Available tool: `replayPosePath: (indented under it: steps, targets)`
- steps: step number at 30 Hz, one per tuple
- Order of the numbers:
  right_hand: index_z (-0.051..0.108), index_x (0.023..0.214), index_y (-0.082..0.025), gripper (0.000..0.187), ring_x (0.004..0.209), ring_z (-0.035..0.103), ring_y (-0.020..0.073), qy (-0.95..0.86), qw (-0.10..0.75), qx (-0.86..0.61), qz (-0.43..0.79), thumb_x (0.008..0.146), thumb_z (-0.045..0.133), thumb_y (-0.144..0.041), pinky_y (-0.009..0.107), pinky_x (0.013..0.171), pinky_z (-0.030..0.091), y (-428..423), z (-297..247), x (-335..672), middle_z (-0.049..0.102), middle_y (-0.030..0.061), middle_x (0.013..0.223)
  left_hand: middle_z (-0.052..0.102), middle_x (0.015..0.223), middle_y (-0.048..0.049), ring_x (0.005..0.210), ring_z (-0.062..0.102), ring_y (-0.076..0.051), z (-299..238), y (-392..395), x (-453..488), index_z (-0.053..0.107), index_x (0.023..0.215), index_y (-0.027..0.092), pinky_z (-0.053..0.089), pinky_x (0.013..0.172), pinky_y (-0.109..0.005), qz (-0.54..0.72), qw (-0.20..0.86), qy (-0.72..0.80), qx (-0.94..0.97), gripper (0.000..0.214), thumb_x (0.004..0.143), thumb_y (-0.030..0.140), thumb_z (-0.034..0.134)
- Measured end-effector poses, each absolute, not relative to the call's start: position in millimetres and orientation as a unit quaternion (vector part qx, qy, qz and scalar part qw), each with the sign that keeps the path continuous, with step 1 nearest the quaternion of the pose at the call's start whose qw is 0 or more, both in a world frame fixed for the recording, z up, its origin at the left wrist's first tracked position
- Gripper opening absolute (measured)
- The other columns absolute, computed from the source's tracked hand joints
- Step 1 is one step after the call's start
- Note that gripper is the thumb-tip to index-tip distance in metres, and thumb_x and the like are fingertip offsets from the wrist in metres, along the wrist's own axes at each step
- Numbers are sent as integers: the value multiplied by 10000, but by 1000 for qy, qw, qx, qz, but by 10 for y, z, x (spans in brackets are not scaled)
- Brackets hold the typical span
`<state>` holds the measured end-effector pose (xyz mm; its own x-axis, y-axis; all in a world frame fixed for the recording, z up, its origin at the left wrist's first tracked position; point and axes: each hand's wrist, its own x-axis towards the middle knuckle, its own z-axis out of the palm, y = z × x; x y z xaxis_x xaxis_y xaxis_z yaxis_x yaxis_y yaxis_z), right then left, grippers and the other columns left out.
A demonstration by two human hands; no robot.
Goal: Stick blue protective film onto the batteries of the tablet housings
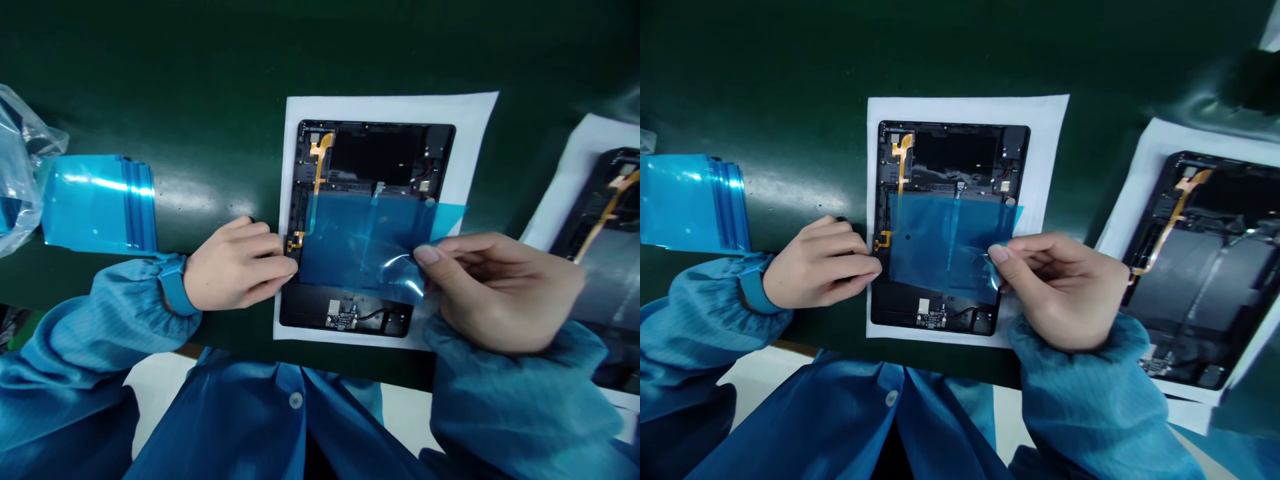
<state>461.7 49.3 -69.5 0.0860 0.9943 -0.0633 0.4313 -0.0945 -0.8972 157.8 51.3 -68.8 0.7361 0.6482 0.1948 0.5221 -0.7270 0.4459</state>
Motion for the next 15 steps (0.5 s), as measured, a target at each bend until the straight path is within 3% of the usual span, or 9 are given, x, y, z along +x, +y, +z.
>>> replayPosePath:
  steps: [15]
  targets:
    - [761, 762, -191, 120, 396, 571, 118, -559, 342, -643, 396, 720, 857, -251, 214, 368, 516, 538, -658, 4602, 662, -6, 554, 659, 824, -22, 725, 519, -155, -696, 485, 1569, 658, 964, 189, 349, 655, -321, 183, 194, 324, 908, 68, 971, 211, 594]
